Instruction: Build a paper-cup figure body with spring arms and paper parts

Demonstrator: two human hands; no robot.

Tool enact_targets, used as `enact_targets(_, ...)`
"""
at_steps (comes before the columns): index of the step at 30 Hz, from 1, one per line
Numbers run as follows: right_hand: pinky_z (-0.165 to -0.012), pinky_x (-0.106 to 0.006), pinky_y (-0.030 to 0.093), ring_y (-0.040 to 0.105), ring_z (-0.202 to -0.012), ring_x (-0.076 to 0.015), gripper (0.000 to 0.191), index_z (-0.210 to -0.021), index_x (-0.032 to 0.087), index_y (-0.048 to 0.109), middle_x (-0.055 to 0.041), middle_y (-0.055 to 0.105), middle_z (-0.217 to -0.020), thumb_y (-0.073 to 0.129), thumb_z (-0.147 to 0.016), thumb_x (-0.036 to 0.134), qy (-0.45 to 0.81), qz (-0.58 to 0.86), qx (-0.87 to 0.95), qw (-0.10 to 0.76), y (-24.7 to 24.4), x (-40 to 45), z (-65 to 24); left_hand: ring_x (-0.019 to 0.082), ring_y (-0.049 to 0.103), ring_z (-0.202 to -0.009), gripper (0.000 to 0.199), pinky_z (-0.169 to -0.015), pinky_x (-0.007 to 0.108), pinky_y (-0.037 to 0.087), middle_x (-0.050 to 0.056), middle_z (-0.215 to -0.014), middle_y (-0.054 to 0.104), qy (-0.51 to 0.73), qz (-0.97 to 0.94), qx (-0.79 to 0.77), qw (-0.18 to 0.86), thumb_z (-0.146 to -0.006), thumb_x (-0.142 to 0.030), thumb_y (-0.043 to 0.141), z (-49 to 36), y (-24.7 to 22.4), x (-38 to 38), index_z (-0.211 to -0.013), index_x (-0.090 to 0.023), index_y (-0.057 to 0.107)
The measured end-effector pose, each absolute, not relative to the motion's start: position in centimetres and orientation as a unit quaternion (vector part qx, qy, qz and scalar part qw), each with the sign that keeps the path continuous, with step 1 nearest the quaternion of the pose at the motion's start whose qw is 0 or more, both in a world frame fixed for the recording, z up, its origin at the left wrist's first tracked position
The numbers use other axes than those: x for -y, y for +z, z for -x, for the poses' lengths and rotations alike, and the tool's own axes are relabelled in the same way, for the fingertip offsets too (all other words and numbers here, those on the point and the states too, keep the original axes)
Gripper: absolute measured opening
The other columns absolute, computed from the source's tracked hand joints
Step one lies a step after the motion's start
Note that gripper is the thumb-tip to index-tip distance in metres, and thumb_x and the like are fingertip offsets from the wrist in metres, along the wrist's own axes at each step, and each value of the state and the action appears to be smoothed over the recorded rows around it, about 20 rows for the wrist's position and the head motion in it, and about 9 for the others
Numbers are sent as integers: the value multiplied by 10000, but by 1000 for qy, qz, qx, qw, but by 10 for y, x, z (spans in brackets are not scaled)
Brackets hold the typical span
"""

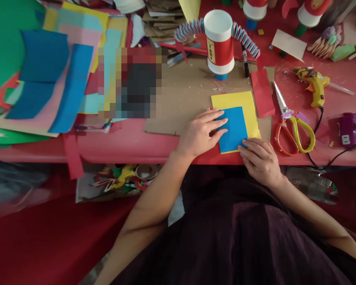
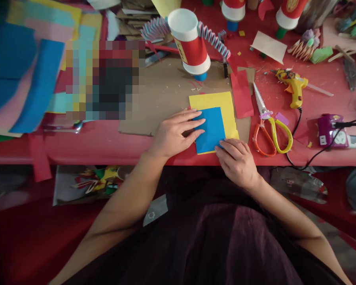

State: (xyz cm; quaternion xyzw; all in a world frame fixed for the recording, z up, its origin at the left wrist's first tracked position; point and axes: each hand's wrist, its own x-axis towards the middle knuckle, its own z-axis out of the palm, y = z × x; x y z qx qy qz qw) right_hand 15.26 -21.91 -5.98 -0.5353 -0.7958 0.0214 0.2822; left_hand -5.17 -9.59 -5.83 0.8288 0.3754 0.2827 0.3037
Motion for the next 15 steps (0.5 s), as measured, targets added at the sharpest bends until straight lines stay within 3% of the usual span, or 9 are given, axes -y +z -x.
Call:
enact_targets(7, -871, -474, 581, 698, -1016, -265, 237, -1066, 253, 766, -81, 773, -1076, 593, -940, 152, 32, 519, 794, 315, -61, 219, -154, 292, 605, -1280, 253, -1181, 566, 381, 61, -1306, 704, 276, -834, -382, 288, -870, -311, 669, 51, -57, 98, -1091, -239, 768)
enact_targets(15, -850, -461, 602, 692, -1007, -275, 232, -1089, 194, 743, -112, 764, -1048, 642, -898, 107, -10, 501, 798, 334, -61, 219, -153, 283, 621, -1270, 286, -1144, 546, 440, 80, -1328, 696, 249, -874, -370, 194, -936, -320, 596, 52, -57, 100, -1156, -216, 746)
